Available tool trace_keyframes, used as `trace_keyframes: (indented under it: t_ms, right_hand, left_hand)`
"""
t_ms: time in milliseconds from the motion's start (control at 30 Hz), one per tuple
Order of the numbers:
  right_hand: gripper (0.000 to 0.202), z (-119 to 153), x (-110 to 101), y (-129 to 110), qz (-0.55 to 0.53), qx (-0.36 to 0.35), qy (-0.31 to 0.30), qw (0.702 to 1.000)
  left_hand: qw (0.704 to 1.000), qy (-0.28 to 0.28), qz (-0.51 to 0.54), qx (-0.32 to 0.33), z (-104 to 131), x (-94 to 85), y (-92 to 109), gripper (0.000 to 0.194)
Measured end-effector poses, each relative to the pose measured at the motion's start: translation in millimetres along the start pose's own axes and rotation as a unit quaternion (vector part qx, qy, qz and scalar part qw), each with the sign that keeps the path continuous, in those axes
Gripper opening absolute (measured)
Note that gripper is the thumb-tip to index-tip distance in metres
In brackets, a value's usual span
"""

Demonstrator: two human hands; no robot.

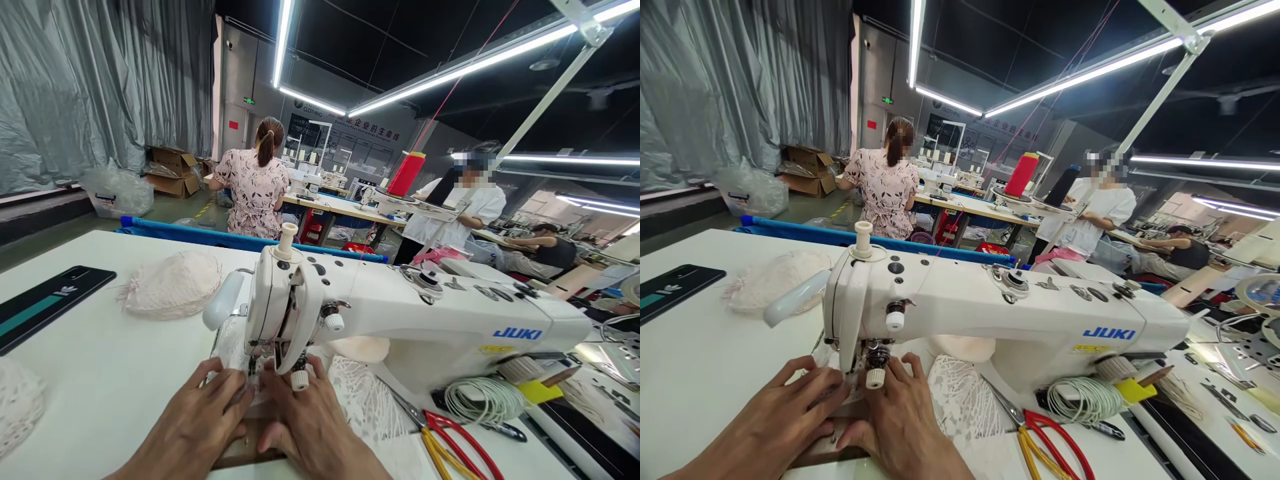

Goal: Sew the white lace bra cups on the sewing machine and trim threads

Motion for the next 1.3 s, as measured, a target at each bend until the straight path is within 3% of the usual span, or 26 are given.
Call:
trace_keyframes:
  t_ms: [267,467,633,767,933,1100,1167,1300]
  right_hand:
    - [0.054,1,-2,-1,0.058,0.003,-0.007,0.998]
    - [0.066,4,7,-2,0.032,-0.057,0.058,0.996]
    - [0.074,4,7,-9,-0.014,-0.062,0.091,0.994]
    - [0.074,5,7,-9,-0.002,-0.064,0.093,0.994]
    - [0.070,5,7,-10,0.009,-0.051,0.052,0.997]
    - [0.069,5,5,-10,-0.007,-0.054,0.108,0.993]
    - [0.067,5,5,-9,-0.004,-0.050,0.104,0.993]
    - [0.057,5,6,-6,0.015,-0.032,0.078,0.996]
  left_hand:
    - [1.000,-0.003,-0.025,0.009,-2,4.0,-7,0.019]
    - [0.995,0.032,-0.094,0.010,5,4.0,2,0.033]
    - [0.991,0.045,-0.127,-0.002,20,1.2,13,0.042]
    - [0.988,0.034,-0.148,0.005,32,5.1,14,0.040]
    - [0.987,0.012,-0.160,0.006,35,7.5,13,0.042]
    - [0.986,-0.011,-0.164,0.003,29,1.4,13,0.046]
    - [0.986,-0.017,-0.165,-0.011,27,0.2,12,0.046]
    - [0.985,0.014,-0.168,-0.039,26,5.2,8,0.051]
Point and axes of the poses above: each hand's wrist, its own z-axis away from the middle knuckle, its own x-axis out of the palm, y = z × x, the point moved 1 cm from there along -z, towards the middle knuckle, and after that the axes turned 1 degree about x, right-handed, at the moved point
